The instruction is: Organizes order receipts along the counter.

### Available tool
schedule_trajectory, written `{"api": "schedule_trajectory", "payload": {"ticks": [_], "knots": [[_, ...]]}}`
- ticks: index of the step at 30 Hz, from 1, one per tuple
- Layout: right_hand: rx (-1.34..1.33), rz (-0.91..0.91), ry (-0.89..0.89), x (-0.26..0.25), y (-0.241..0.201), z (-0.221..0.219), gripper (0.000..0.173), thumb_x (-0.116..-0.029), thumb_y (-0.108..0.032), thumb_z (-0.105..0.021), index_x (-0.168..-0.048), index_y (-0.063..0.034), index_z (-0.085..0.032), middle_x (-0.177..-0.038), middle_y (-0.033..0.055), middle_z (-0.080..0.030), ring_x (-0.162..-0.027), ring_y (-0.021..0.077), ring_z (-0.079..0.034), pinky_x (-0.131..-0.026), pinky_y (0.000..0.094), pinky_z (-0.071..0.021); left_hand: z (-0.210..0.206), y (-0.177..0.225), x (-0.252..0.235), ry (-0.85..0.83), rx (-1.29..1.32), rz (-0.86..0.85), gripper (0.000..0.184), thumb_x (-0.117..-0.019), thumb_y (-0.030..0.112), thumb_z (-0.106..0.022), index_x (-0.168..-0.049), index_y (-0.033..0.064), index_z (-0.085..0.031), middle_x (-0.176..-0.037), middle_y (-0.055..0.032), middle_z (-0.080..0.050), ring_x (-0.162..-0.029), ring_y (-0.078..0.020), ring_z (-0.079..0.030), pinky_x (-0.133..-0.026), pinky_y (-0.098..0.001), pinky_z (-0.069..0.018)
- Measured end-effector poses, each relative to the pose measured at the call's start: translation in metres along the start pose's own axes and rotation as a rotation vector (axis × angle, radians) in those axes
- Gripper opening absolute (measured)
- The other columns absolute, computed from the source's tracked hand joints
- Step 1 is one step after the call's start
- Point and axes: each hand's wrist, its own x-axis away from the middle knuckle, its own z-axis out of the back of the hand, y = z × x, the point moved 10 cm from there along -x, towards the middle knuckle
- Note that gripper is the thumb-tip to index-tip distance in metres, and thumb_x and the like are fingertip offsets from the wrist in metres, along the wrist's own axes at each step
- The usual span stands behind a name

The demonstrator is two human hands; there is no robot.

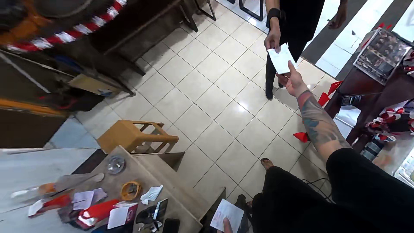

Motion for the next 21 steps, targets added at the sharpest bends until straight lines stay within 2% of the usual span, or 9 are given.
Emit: {"api": "schedule_trajectory", "payload": {"ticks": [2, 4, 9, 13, 16, 18, 21], "knots": [[-0.021, 0.028, 0.069, 0.001, 0.011, 0.008, 0.055, -0.1032, -0.039, -0.061, -0.144, -0.0055, -0.046, -0.115, 0.0138, -0.069, -0.094, 0.022, -0.071, -0.082, 0.0371, -0.0612, -0.012, 0.013, -0.006, -0.019, 0.108, -0.009, 0.033, -0.1026, 0.027, -0.063, -0.119, -0.001, -0.067, -0.095, -0.0098, -0.074, -0.083, -0.0121, -0.073, -0.079, -0.0354, -0.0628], [-0.056, 0.047, 0.095, 0.009, 0.022, 0.012, 0.051, -0.1007, -0.024, -0.067, -0.143, -0.0029, -0.047, -0.12, 0.0165, -0.068, -0.102, 0.0252, -0.071, -0.087, 0.04, -0.062, -0.021, 0.022, -0.01, -0.032, 0.25, 0.009, 0.031, -0.1028, 0.024, -0.063, -0.12, -0.0016, -0.065, -0.096, -0.0092, -0.074, -0.083, -0.0131, -0.073, -0.079, -0.0355, -0.0637], [0.013, 0.05, 0.057, 0.051, 0.055, 0.01, 0.049, -0.1021, -0.026, -0.065, -0.14, 0.0003, -0.05, -0.119, 0.0176, -0.07, -0.102, 0.0268, -0.072, -0.089, 0.0424, -0.0625, -0.036, 0.064, -0.006, -0.059, 0.598, 0.119, 0.028, -0.1054, 0.015, -0.057, -0.128, -0.0002, -0.058, -0.104, -0.0113, -0.073, -0.091, -0.0183, -0.074, -0.082, -0.0395, -0.0643], [0.053, 0.006, -0.024, 0.101, 0.094, -0.008, 0.049, -0.1022, -0.027, -0.065, -0.139, 0.0003, -0.05, -0.118, 0.0164, -0.07, -0.103, 0.0264, -0.072, -0.091, 0.0431, -0.0622, -0.043, 0.087, -0.003, -0.118, 0.726, 0.15, 0.028, -0.1074, 0.017, -0.052, -0.129, -0.0006, -0.056, -0.106, -0.0131, -0.072, -0.094, -0.0211, -0.074, -0.083, -0.0429, -0.0639], [0.13, -0.058, -0.115, 0.149, 0.131, -0.037, 0.047, -0.1019, -0.027, -0.065, -0.137, 0.0006, -0.051, -0.116, 0.0155, -0.071, -0.101, 0.026, -0.073, -0.09, 0.0436, -0.0621, -0.044, 0.097, -0.002, -0.139, 0.771, 0.167, 0.027, -0.1067, 0.016, -0.054, -0.127, -0.003, -0.056, -0.103, -0.0156, -0.073, -0.092, -0.0236, -0.074, -0.082, -0.0442, -0.0643], [0.219, -0.115, -0.18, 0.189, 0.158, -0.059, 0.042, -0.1019, -0.029, -0.065, -0.131, -0.0001, -0.056, -0.108, 0.0122, -0.072, -0.092, 0.0217, -0.073, -0.083, 0.0392, -0.0625, -0.042, 0.098, -0.003, -0.148, 0.774, 0.161, 0.028, -0.1059, 0.015, -0.056, -0.126, -0.0049, -0.057, -0.104, -0.0176, -0.073, -0.093, -0.0257, -0.074, -0.082, -0.0455, -0.0641], [0.38, -0.172, -0.366, 0.27, 0.199, -0.099, 0.036, -0.1025, -0.036, -0.063, -0.121, -0.0043, -0.062, -0.089, 0.0086, -0.071, -0.066, 0.015, -0.066, -0.059, 0.0304, -0.057, -0.029, 0.094, -0.005, -0.122, 0.766, 0.151, 0.029, -0.1056, 0.014, -0.057, -0.125, -0.0073, -0.057, -0.103, -0.0197, -0.073, -0.093, -0.0278, -0.074, -0.083, -0.0464, -0.0639]]}}
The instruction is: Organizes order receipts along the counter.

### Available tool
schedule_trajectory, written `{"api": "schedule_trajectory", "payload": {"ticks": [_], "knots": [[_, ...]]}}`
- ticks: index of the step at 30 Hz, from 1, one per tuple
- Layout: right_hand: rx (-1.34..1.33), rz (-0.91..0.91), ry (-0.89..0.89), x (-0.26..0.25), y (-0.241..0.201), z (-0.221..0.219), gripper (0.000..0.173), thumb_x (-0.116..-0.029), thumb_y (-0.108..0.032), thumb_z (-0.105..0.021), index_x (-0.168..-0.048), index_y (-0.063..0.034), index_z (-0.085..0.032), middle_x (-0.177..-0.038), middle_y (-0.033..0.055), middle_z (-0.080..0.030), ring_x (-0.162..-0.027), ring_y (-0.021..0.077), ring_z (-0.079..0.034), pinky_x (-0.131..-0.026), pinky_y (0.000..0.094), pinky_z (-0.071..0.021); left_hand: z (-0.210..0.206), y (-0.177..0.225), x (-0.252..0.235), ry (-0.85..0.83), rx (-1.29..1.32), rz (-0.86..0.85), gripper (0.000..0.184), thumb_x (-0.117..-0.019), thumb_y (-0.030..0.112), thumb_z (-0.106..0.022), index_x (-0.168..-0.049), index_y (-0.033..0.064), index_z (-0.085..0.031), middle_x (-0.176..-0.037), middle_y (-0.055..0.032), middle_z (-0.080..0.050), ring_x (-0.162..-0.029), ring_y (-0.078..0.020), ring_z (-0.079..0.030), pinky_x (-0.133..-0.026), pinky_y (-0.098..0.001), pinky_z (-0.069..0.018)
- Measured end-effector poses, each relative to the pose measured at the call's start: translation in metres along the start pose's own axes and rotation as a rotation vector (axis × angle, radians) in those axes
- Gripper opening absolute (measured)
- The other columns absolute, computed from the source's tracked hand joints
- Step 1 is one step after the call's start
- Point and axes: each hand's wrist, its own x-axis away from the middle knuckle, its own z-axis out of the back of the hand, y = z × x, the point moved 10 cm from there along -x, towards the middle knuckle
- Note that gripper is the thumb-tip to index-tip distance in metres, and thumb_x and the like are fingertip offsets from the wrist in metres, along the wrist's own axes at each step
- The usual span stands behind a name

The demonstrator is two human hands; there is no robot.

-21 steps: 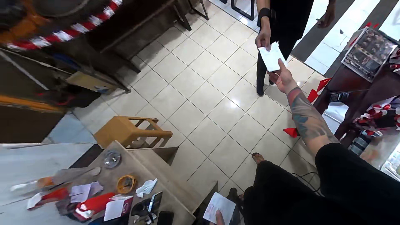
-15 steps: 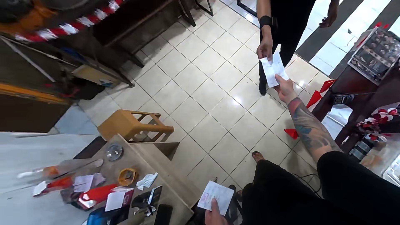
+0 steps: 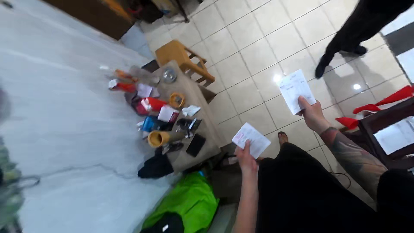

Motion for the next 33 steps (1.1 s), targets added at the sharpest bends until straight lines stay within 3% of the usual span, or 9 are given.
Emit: {"api": "schedule_trajectory", "payload": {"ticks": [3, 7, 12, 16, 20, 25, 27, 30, 33], "knots": [[0.116, -0.021, -0.248, 0.06, 0.031, -0.077, 0.038, -0.102, -0.046, -0.061, -0.12, -0.0132, -0.065, -0.086, 0.0077, -0.069, -0.06, 0.0152, -0.063, -0.054, 0.0292, -0.0552, 0.027, 0.004, -0.005, 0.012, 0.002, -0.026, 0.03, -0.1048, 0.02, -0.06, -0.124, -0.0033, -0.062, -0.104, -0.0176, -0.074, -0.094, -0.0273, -0.074, -0.084, -0.0467, -0.0632], [0.25, 0.036, -0.459, 0.119, 0.069, -0.172, 0.027, -0.1036, -0.031, -0.063, -0.116, -0.0074, -0.068, -0.08, 0.0102, -0.072, -0.057, 0.0194, -0.066, -0.051, 0.0331, -0.0581, 0.086, 0.011, -0.01, 0.052, 0.03, -0.086, 0.033, -0.103, 0.029, -0.063, -0.124, 0.0037, -0.066, -0.111, -0.0139, -0.073, -0.1, -0.026, -0.072, -0.089, -0.0475, -0.0609], [0.477, 0.175, -0.646, 0.177, 0.109, -0.268, 0.027, -0.1041, -0.029, -0.062, -0.118, -0.0065, -0.068, -0.083, 0.0062, -0.075, -0.062, 0.0191, -0.072, -0.056, 0.0363, -0.064, 0.169, 0.026, -0.007, 0.107, 0.096, -0.097, 0.044, -0.107, 0.041, -0.052, -0.13, 0.0048, -0.062, -0.113, -0.0139, -0.071, -0.102, -0.0247, -0.071, -0.089, -0.0461, -0.0607], [0.547, 0.109, -0.779, 0.221, 0.149, -0.332, 0.031, -0.1034, -0.03, -0.063, -0.12, -0.0041, -0.066, -0.09, 0.0043, -0.076, -0.069, 0.0152, -0.073, -0.062, 0.033, -0.0642, 0.229, 0.037, 0.002, 0.134, 0.174, -0.112, 0.039, -0.1054, 0.026, -0.059, -0.133, -0.0024, -0.057, -0.116, -0.0179, -0.07, -0.105, -0.0266, -0.071, -0.094, -0.0463, -0.0599], [0.598, -0.047, -1.007, 0.262, 0.192, -0.381, 0.038, -0.1039, -0.035, -0.061, -0.128, -0.0059, -0.063, -0.1, 0.0042, -0.077, -0.078, 0.0166, -0.075, -0.064, 0.0341, -0.0648, 0.287, 0.04, 0.008, 0.244, 0.208, -0.128, 0.034, -0.1041, 0.018, -0.061, -0.128, -0.0061, -0.058, -0.11, -0.0192, -0.072, -0.099, -0.0266, -0.073, -0.09, -0.045, -0.0619], [0.627, -0.062, -1.286, 0.294, 0.222, -0.404, 0.038, -0.1012, -0.037, -0.065, -0.124, -0.0064, -0.067, -0.101, 0.0019, -0.077, -0.088, 0.0116, -0.073, -0.083, 0.0335, -0.0624, 0.334, 0.035, 0.009, 0.335, 0.208, -0.154, 0.031, -0.1056, 0.016, -0.057, -0.128, -0.0049, -0.059, -0.107, -0.019, -0.072, -0.096, -0.026, -0.073, -0.087, -0.045, -0.0624], [0.687, -0.028, -1.318, 0.293, 0.224, -0.393, 0.04, -0.0997, -0.037, -0.068, -0.126, -0.0078, -0.067, -0.111, 0.0022, -0.075, -0.099, 0.0107, -0.072, -0.095, 0.0343, -0.0598, 0.339, 0.032, 0.005, 0.297, 0.197, -0.165, 0.033, -0.1065, 0.016, -0.055, -0.132, -0.0048, -0.056, -0.11, -0.0202, -0.071, -0.098, -0.0269, -0.073, -0.088, -0.047, -0.0624], [0.821, -0.021, -1.208, 0.274, 0.223, -0.347, 0.046, -0.098, -0.037, -0.07, -0.132, -0.0069, -0.064, -0.123, 0.0091, -0.071, -0.108, 0.0179, -0.07, -0.1, 0.0402, -0.0564, 0.325, 0.031, -0.005, 0.176, 0.192, -0.138, 0.035, -0.1083, 0.016, -0.05, -0.138, -0.0024, -0.051, -0.113, -0.017, -0.069, -0.099, -0.0237, -0.071, -0.087, -0.0461, -0.0616], [0.901, -0.012, -0.929, 0.241, 0.222, -0.27, 0.047, -0.0997, -0.036, -0.067, -0.134, -0.0049, -0.063, -0.127, 0.0135, -0.07, -0.111, 0.0251, -0.07, -0.102, 0.0475, -0.0548, 0.297, 0.028, -0.018, -0.045, 0.232, -0.141, 0.031, -0.1091, 0.015, -0.046, -0.138, 0.0036, -0.048, -0.113, -0.0099, -0.07, -0.1, -0.0196, -0.072, -0.087, -0.0436, -0.0621]]}}
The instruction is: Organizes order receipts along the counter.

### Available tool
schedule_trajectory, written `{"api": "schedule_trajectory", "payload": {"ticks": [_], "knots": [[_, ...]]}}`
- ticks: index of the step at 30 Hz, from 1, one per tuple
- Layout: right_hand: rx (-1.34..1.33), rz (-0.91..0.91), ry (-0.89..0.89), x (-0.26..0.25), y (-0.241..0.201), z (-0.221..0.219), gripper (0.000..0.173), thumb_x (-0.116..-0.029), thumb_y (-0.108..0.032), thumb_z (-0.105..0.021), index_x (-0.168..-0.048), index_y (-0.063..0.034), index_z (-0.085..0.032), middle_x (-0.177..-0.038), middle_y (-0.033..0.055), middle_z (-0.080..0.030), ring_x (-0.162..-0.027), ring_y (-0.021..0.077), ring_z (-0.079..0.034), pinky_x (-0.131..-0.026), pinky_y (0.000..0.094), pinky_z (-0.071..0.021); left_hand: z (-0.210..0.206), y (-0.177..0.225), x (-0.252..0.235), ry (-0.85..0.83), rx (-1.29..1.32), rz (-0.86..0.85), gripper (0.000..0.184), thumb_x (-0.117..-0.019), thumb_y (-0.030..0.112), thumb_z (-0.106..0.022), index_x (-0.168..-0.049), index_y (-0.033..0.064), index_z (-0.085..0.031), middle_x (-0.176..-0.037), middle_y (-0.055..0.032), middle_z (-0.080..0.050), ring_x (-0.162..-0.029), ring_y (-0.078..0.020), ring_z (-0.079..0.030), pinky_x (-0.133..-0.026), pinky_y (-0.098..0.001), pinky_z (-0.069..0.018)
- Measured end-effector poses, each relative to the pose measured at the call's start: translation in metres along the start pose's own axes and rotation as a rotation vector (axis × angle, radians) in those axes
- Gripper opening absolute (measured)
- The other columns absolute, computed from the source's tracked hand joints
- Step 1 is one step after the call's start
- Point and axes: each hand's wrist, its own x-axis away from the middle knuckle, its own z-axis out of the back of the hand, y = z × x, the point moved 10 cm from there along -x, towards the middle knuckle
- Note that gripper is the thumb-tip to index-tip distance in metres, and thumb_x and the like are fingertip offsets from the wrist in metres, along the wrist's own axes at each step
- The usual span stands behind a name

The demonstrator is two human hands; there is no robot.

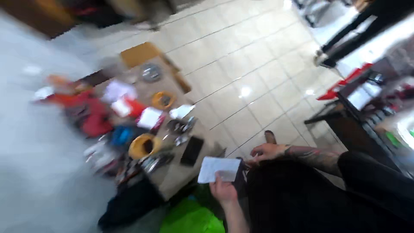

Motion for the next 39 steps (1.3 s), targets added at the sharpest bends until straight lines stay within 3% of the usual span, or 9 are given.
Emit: {"api": "schedule_trajectory", "payload": {"ticks": [6, 12, 16, 22, 25, 28, 31, 35, 39], "knots": [[-0.203, -0.272, 0.557, 0.139, 0.095, 0.077, 0.063, -0.1038, -0.035, -0.06, -0.156, -0.0081, -0.039, -0.124, 0.0136, -0.072, -0.111, 0.0257, -0.071, -0.105, 0.0495, -0.0528, -0.075, -0.019, 0.005, -0.349, -0.141, 0.041, 0.033, -0.1084, 0.02, -0.047, -0.14, 0.0083, -0.044, -0.116, -0.0056, -0.069, -0.104, -0.0172, -0.071, -0.089, -0.042, -0.0616], [-0.291, -0.39, 0.947, 0.314, 0.162, 0.096, 0.045, -0.1048, -0.045, -0.055, -0.137, -0.0147, -0.066, -0.136, 0.0066, -0.067, -0.126, 0.0175, -0.063, -0.112, 0.0448, -0.0477, -0.147, -0.051, 0.057, -0.617, -0.17, 0.166, 0.028, -0.1089, 0.022, -0.046, -0.136, 0.0135, -0.047, -0.113, -0.0013, -0.073, -0.105, -0.0153, -0.072, -0.092, -0.0398, -0.0617], [-0.268, -0.388, 1.202, 0.435, 0.193, 0.097, 0.038, -0.1021, -0.042, -0.061, -0.122, -0.0131, -0.076, -0.158, 0.0097, -0.047, -0.135, 0.0254, -0.054, -0.112, 0.0481, -0.0453, -0.179, -0.089, 0.107, -0.647, -0.247, 0.191, 0.027, -0.1102, 0.021, -0.043, -0.136, 0.0136, -0.048, -0.115, -0.002, -0.071, -0.108, -0.0154, -0.071, -0.094, -0.0397, -0.0605], [0.146, -0.302, 1.651, 0.65, 0.227, 0.102, 0.027, -0.1019, -0.023, -0.062, -0.121, -0.007, -0.074, -0.133, 0.0077, -0.069, -0.129, 0.0221, -0.06, -0.114, 0.0425, -0.0446, -0.208, -0.172, 0.207, -0.674, -0.241, 0.238, 0.031, -0.1101, 0.026, -0.045, -0.138, 0.0143, -0.049, -0.119, -0.0037, -0.071, -0.113, -0.0175, -0.069, -0.098, -0.0423, -0.0586], [0.41, -0.435, 1.844, 0.764, 0.247, 0.091, 0.026, -0.1019, -0.024, -0.06, -0.119, -0.0102, -0.075, -0.131, 0.0049, -0.07, -0.128, 0.023, -0.061, -0.114, 0.0472, -0.0438, -0.21, -0.218, 0.258, -0.662, -0.242, 0.288, 0.03, -0.1109, 0.026, -0.042, -0.138, 0.0142, -0.049, -0.12, -0.0053, -0.071, -0.113, -0.0189, -0.069, -0.097, -0.0439, -0.0588], [0.46, -0.674, 1.865, 0.851, 0.275, 0.079, 0.038, -0.1038, -0.037, -0.056, -0.133, -0.0147, -0.067, -0.144, 0.0035, -0.062, -0.138, 0.0276, -0.051, -0.117, 0.053, -0.0353, -0.21, -0.252, 0.307, -0.605, -0.315, 0.32, 0.032, -0.1113, 0.026, -0.039, -0.141, 0.0169, -0.046, -0.12, -0.0036, -0.07, -0.112, -0.018, -0.069, -0.096, -0.0432, -0.0592], [0.416, -0.841, 1.737, 0.894, 0.307, 0.075, 0.048, -0.1036, -0.05, -0.05, -0.143, -0.0242, -0.059, -0.162, 0.0003, -0.043, -0.149, 0.0341, -0.034, -0.118, 0.059, -0.0253, -0.213, -0.268, 0.343, -0.584, -0.374, 0.304, 0.031, -0.1102, 0.024, -0.041, -0.139, 0.0156, -0.048, -0.119, -0.0056, -0.069, -0.11, -0.0195, -0.07, -0.094, -0.045, -0.0595], [0.456, -0.849, 1.613, 0.906, 0.329, 0.081, 0.055, -0.1032, -0.06, -0.043, -0.146, -0.0287, -0.056, -0.167, -0.0012, -0.034, -0.151, 0.0341, -0.03, -0.12, 0.0599, -0.0205, -0.228, -0.261, 0.377, -0.719, -0.375, 0.232, 0.03, -0.1081, 0.019, -0.046, -0.136, 0.0073, -0.05, -0.12, -0.012, -0.068, -0.111, -0.0239, -0.069, -0.096, -0.0475, -0.058], [0.508, -0.787, 1.549, 0.902, 0.34, 0.085, 0.053, -0.1039, -0.062, -0.038, -0.14, -0.0309, -0.062, -0.166, -0.0019, -0.035, -0.153, 0.0316, -0.027, -0.123, 0.0586, -0.0145, -0.227, -0.26, 0.396, -0.688, -0.4, 0.22, 0.025, -0.1094, 0.021, -0.043, -0.131, 0.0143, -0.052, -0.113, -0.0045, -0.072, -0.104, -0.0189, -0.072, -0.09, -0.0434, -0.062]]}}
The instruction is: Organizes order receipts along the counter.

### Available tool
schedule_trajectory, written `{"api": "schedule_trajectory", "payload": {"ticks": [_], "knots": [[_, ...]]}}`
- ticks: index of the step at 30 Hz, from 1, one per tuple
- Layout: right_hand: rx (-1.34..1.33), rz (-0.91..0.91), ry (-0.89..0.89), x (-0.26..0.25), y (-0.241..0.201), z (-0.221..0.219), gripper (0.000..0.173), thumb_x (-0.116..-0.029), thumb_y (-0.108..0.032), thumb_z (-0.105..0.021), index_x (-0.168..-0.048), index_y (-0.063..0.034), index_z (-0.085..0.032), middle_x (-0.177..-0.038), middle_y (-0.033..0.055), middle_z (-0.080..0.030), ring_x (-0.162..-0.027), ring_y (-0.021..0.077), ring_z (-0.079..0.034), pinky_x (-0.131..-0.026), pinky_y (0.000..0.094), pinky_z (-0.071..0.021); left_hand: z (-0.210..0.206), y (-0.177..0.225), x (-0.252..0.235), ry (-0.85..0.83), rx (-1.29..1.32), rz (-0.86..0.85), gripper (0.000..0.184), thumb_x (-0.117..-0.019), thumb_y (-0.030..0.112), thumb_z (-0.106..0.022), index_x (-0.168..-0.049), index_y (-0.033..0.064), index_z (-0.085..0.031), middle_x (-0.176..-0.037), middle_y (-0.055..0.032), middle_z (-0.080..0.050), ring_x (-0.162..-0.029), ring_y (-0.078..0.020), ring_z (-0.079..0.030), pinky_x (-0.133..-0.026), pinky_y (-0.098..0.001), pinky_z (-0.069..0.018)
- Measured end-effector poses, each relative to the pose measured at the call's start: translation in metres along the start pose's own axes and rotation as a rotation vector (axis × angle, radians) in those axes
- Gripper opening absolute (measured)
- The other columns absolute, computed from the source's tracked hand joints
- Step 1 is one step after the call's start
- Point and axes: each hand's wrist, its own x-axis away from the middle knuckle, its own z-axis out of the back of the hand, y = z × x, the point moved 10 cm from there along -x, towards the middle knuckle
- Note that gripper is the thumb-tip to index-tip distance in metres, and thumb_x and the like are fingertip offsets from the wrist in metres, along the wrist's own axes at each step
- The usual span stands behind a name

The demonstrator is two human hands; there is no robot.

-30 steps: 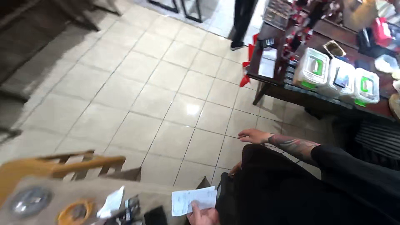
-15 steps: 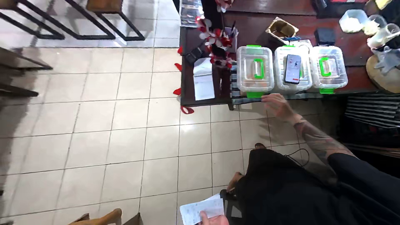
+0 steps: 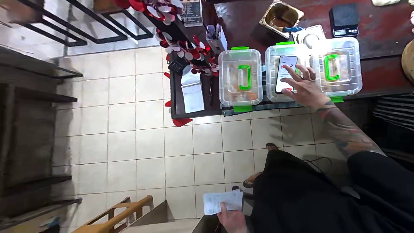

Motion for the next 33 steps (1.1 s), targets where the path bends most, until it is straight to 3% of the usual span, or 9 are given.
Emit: {"api": "schedule_trajectory", "payload": {"ticks": [5, 9, 16, 20, 23, 33], "knots": [[-0.073, -0.016, 0.046, 0.008, 0.01, 0.01, 0.053, -0.1041, -0.059, -0.041, -0.144, -0.0288, -0.058, -0.166, -0.0048, -0.035, -0.153, 0.0283, -0.028, -0.123, 0.0555, -0.0158, 0.001, -0.013, 0.011, 0.04, -0.004, 0.03, 0.025, -0.1086, 0.023, -0.047, -0.132, 0.0151, -0.053, -0.112, -0.0062, -0.073, -0.103, -0.0203, -0.073, -0.087, -0.0446, -0.0625], [-0.105, 0.037, 0.131, 0.021, 0.016, 0.015, 0.046, -0.1041, -0.053, -0.047, -0.137, -0.0257, -0.063, -0.162, -0.0032, -0.042, -0.15, 0.0274, -0.034, -0.12, 0.054, -0.019, -0.006, -0.019, 0.017, 0.053, -0.012, 0.049, 0.026, -0.1085, 0.022, -0.046, -0.133, 0.0149, -0.052, -0.113, -0.0065, -0.072, -0.103, -0.0209, -0.072, -0.088, -0.0449, -0.0619], [-0.094, 0.121, 0.097, 0.035, 0.012, 0.012, 0.039, -0.1055, -0.05, -0.046, -0.129, -0.0274, -0.069, -0.161, -0.002, -0.045, -0.147, 0.0309, -0.037, -0.119, 0.0548, -0.0203, -0.021, -0.019, 0.017, 0.059, -0.046, 0.037, 0.027, -0.1088, 0.02, -0.045, -0.134, 0.0124, -0.051, -0.113, -0.0081, -0.071, -0.103, -0.0206, -0.072, -0.089, -0.0445, -0.0618], [-0.112, 0.106, 0.09, 0.037, 0.013, 0.011, 0.039, -0.1063, -0.049, -0.045, -0.129, -0.0286, -0.07, -0.161, -0.0032, -0.044, -0.148, 0.0298, -0.035, -0.119, 0.0557, -0.0185, -0.026, -0.018, 0.014, 0.058, -0.021, 0.041, 0.026, -0.1082, 0.019, -0.047, -0.133, 0.0122, -0.051, -0.113, -0.0089, -0.071, -0.103, -0.0222, -0.072, -0.088, -0.045, -0.062], [-0.154, 0.092, 0.131, 0.037, 0.015, 0.018, 0.038, -0.1055, -0.045, -0.048, -0.129, -0.0234, -0.068, -0.159, -0.0012, -0.047, -0.147, 0.0289, -0.038, -0.119, 0.0549, -0.021, -0.025, -0.02, 0.013, 0.067, -0.014, 0.046, 0.026, -0.1084, 0.018, -0.046, -0.134, 0.0122, -0.051, -0.113, -0.0092, -0.071, -0.103, -0.0222, -0.072, -0.088, -0.045, -0.0621], [-0.168, 0.049, 0.19, 0.042, 0.016, 0.024, 0.035, -0.1061, -0.04, -0.05, -0.129, -0.0225, -0.07, -0.156, -0.0016, -0.051, -0.145, 0.0282, -0.04, -0.117, 0.0532, -0.0242, -0.026, -0.021, 0.012, 0.065, -0.005, 0.07, 0.026, -0.1088, 0.018, -0.045, -0.134, 0.0125, -0.051, -0.113, -0.0084, -0.071, -0.104, -0.0211, -0.072, -0.088, -0.045, -0.0618]]}}
